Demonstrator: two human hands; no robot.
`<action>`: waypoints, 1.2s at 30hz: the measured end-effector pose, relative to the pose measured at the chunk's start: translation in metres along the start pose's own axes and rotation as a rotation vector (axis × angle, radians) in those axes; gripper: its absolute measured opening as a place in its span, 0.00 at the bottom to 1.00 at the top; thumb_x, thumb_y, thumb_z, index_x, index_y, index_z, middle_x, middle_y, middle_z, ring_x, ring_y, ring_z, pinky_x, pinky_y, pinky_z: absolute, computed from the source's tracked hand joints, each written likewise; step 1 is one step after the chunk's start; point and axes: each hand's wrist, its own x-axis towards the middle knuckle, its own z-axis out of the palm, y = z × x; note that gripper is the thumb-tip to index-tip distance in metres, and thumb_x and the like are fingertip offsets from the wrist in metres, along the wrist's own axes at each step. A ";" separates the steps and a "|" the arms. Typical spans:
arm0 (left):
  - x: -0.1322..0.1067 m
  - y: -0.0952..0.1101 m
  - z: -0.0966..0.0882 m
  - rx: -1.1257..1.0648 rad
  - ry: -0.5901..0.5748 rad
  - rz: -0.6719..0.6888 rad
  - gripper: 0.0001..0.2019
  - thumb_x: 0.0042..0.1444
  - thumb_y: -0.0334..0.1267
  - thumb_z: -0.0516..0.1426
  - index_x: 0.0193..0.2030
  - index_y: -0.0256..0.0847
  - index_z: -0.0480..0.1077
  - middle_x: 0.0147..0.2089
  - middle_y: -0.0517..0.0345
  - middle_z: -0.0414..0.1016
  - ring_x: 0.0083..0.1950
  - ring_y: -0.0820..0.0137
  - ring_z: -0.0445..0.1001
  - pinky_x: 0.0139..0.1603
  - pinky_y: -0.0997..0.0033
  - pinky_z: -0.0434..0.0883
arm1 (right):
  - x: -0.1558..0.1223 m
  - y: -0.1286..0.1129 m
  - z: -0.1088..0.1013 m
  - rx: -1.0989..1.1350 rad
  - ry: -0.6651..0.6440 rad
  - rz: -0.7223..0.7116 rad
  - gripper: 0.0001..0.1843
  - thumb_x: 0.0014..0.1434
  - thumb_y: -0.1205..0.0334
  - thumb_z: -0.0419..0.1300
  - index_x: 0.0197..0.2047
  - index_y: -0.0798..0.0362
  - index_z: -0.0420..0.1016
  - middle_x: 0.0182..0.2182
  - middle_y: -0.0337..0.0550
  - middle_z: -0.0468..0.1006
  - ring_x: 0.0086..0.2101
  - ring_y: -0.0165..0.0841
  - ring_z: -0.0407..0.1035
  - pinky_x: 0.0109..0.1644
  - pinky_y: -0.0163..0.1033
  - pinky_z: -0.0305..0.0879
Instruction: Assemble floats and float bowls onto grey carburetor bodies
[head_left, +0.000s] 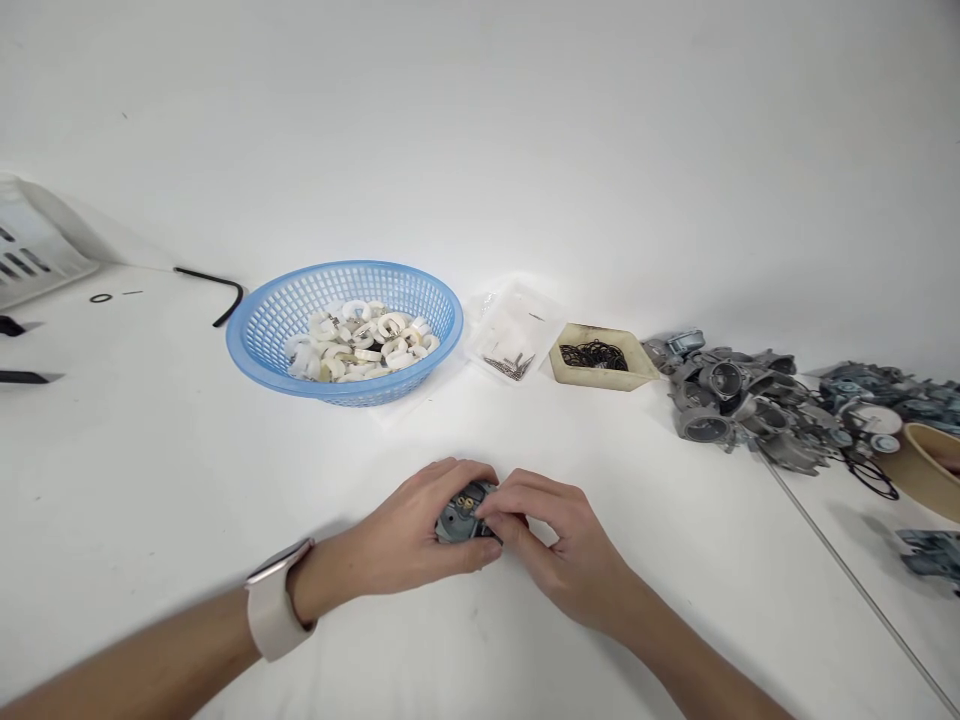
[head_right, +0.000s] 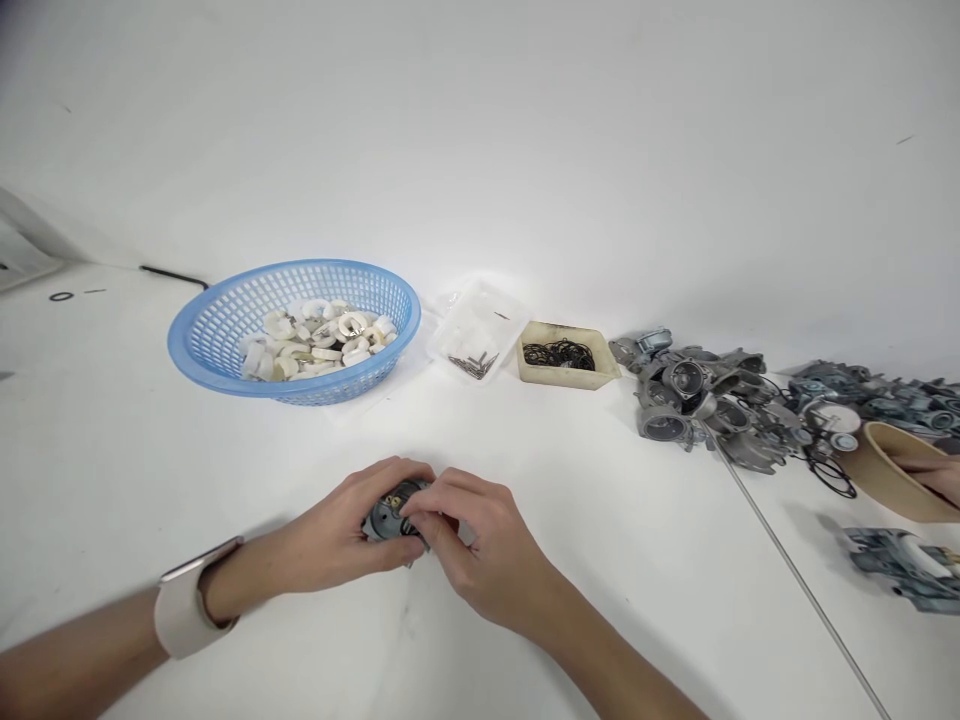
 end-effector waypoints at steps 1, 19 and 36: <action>0.000 0.000 0.000 0.003 0.002 0.005 0.16 0.58 0.38 0.63 0.53 0.47 0.68 0.49 0.60 0.75 0.49 0.63 0.74 0.49 0.64 0.71 | 0.000 0.001 0.000 -0.003 0.002 -0.001 0.12 0.69 0.67 0.56 0.42 0.49 0.81 0.35 0.41 0.77 0.33 0.31 0.69 0.35 0.37 0.65; 0.001 -0.007 0.001 0.000 0.015 0.068 0.22 0.56 0.35 0.68 0.56 0.50 0.71 0.45 0.64 0.74 0.46 0.67 0.73 0.47 0.69 0.68 | -0.002 0.002 -0.004 0.075 -0.044 0.033 0.12 0.68 0.68 0.58 0.42 0.47 0.84 0.36 0.41 0.79 0.34 0.30 0.70 0.37 0.37 0.65; 0.000 -0.007 0.000 0.020 -0.009 0.130 0.13 0.60 0.35 0.64 0.52 0.47 0.72 0.44 0.62 0.73 0.46 0.67 0.72 0.46 0.69 0.68 | 0.001 0.003 -0.003 0.164 -0.012 0.163 0.10 0.67 0.64 0.60 0.41 0.47 0.85 0.34 0.40 0.79 0.34 0.31 0.70 0.36 0.37 0.64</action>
